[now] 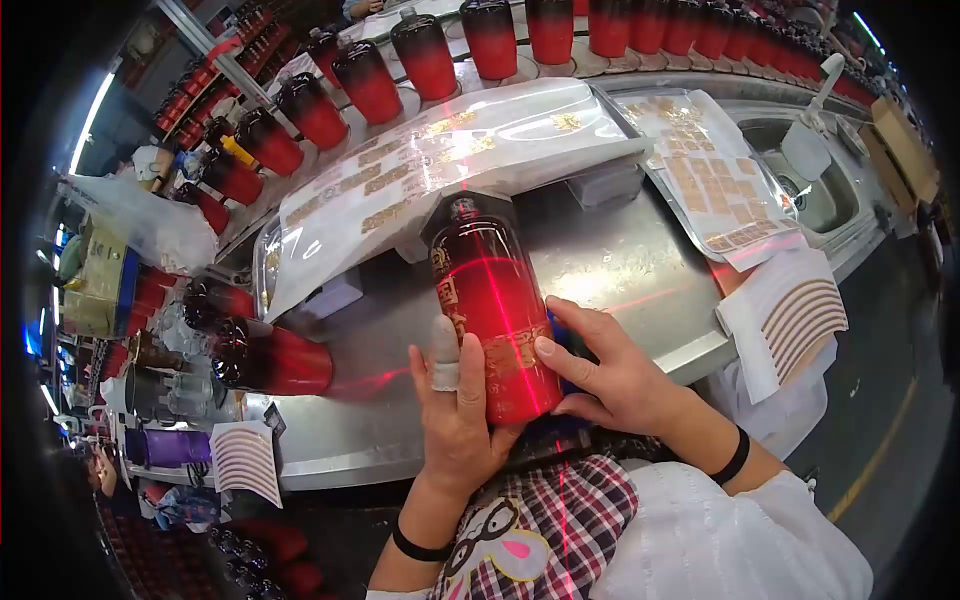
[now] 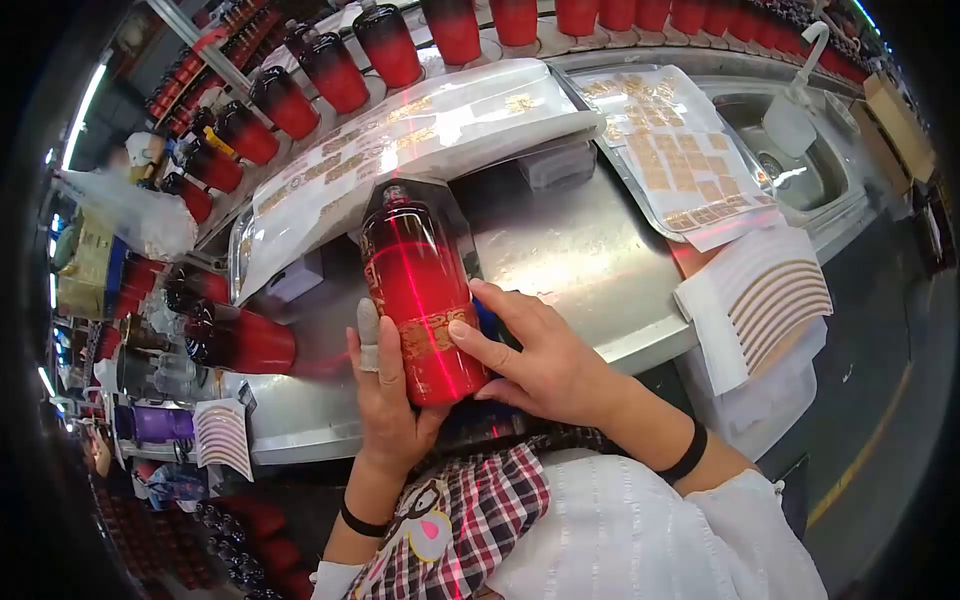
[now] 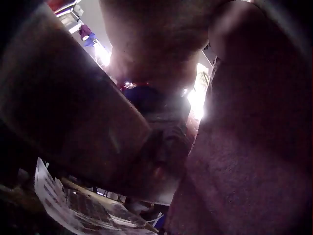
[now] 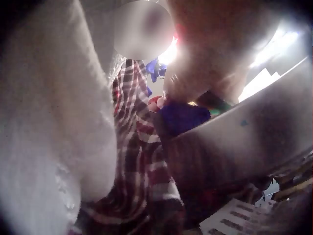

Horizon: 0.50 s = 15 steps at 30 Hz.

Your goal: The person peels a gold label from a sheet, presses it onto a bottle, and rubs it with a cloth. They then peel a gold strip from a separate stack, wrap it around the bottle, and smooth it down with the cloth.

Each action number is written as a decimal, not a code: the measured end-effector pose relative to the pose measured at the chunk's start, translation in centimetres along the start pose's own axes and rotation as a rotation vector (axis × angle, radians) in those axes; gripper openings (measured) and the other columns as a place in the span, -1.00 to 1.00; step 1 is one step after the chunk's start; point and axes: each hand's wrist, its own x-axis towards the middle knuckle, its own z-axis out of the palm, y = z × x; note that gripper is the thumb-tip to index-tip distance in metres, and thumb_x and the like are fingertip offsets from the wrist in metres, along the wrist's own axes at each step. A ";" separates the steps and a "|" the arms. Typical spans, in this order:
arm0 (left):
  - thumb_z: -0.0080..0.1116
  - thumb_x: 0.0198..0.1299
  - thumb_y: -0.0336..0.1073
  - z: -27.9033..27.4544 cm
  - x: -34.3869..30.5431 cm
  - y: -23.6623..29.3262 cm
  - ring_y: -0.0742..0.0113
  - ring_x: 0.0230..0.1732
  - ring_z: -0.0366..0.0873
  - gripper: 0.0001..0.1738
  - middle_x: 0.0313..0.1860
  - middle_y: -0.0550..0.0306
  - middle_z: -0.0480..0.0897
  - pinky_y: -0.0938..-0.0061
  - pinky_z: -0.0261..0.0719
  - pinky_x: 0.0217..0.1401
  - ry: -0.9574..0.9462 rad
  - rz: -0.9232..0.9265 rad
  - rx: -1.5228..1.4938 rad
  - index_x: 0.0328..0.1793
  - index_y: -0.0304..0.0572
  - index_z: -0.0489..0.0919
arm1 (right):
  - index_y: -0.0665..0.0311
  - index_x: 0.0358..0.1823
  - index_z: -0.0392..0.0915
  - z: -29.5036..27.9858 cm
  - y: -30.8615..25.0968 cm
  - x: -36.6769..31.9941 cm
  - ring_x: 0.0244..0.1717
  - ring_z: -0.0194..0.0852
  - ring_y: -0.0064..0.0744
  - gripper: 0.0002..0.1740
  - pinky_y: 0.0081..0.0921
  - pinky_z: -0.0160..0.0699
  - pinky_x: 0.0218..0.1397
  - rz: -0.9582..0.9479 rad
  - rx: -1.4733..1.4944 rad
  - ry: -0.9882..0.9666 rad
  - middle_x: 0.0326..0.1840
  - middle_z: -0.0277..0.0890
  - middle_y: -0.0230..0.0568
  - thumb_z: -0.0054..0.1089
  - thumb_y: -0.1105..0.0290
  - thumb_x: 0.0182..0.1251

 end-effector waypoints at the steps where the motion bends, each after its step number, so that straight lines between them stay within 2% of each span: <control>1: 0.25 0.20 0.11 0.0 0.0 0.1 -0.30 0.58 0.06 0.00 0.55 -0.48 0.09 -0.31 -0.18 0.54 0.000 0.003 0.000 0.56 -0.41 0.13 | 0.05 0.47 0.30 0.0 0.0 0.0 0.35 0.28 0.21 -0.13 -0.02 0.31 0.35 -0.003 -0.004 -0.005 0.50 0.09 0.27 0.45 0.23 0.08; 3: 0.26 0.20 0.10 -0.2 0.1 0.1 -0.29 0.58 0.06 -0.01 0.55 -0.49 0.10 -0.31 -0.16 0.53 0.006 0.014 0.005 0.56 -0.43 0.13 | 0.06 0.47 0.30 0.1 0.0 -0.1 0.35 0.28 0.22 -0.14 -0.02 0.31 0.35 -0.005 -0.003 -0.002 0.49 0.09 0.27 0.45 0.22 0.08; 6: 0.17 0.28 0.13 -0.4 0.4 0.3 -0.32 0.54 0.13 0.00 0.48 -0.39 0.26 -0.16 -0.12 0.58 0.006 0.028 0.055 0.57 -0.49 0.06 | 0.06 0.47 0.30 0.0 0.0 0.0 0.37 0.25 0.23 -0.13 -0.01 0.29 0.37 -0.001 0.004 -0.002 0.50 0.08 0.27 0.45 0.23 0.08; 7: 0.17 0.28 0.13 -0.4 0.3 0.3 -0.33 0.54 0.13 0.00 0.49 -0.41 0.25 -0.16 -0.11 0.58 0.004 0.026 0.047 0.57 -0.49 0.06 | 0.06 0.47 0.29 0.0 -0.1 -0.1 0.37 0.24 0.24 -0.13 0.00 0.28 0.38 0.002 0.010 -0.003 0.50 0.07 0.27 0.45 0.23 0.08; 10: 0.20 0.27 0.12 -0.5 0.6 0.0 -0.36 0.53 0.13 0.01 0.51 -0.46 0.19 -0.12 -0.08 0.58 0.018 0.043 0.024 0.57 -0.48 0.06 | 0.15 0.42 0.33 -1.1 -0.5 0.1 0.32 0.33 0.22 -0.25 -0.05 0.36 0.33 0.031 0.002 0.048 0.41 0.22 0.27 0.41 0.37 0.16; 13: 0.24 0.25 0.08 -0.2 0.5 0.2 -0.39 0.54 0.11 0.02 0.53 -0.51 0.11 -0.04 -0.04 0.59 0.052 0.034 -0.063 0.58 -0.47 0.04 | 0.25 0.34 0.36 -2.2 -1.7 1.2 0.15 0.52 0.13 -0.40 -0.15 0.51 0.20 0.223 0.179 0.243 0.21 0.45 0.22 0.28 0.51 0.25; 14: 0.26 0.25 0.06 0.0 0.5 0.2 -0.39 0.54 0.10 0.02 0.54 -0.52 0.09 -0.01 -0.02 0.58 0.064 0.023 -0.115 0.58 -0.47 0.03 | 0.32 0.23 0.39 -2.7 -3.1 2.4 -0.09 0.65 0.05 -0.56 -0.26 0.61 0.01 0.297 0.244 0.321 -0.05 0.61 0.13 0.16 0.50 0.32; 15: 0.27 0.24 0.04 0.2 0.5 0.2 -0.39 0.55 0.09 0.02 0.55 -0.53 0.07 0.01 0.00 0.58 0.076 0.016 -0.166 0.58 -0.47 0.02 | 0.31 0.21 0.40 -2.6 -3.7 3.6 -0.13 0.66 0.03 -0.58 -0.27 0.61 -0.03 0.337 0.269 0.264 -0.09 0.61 0.11 0.17 0.46 0.33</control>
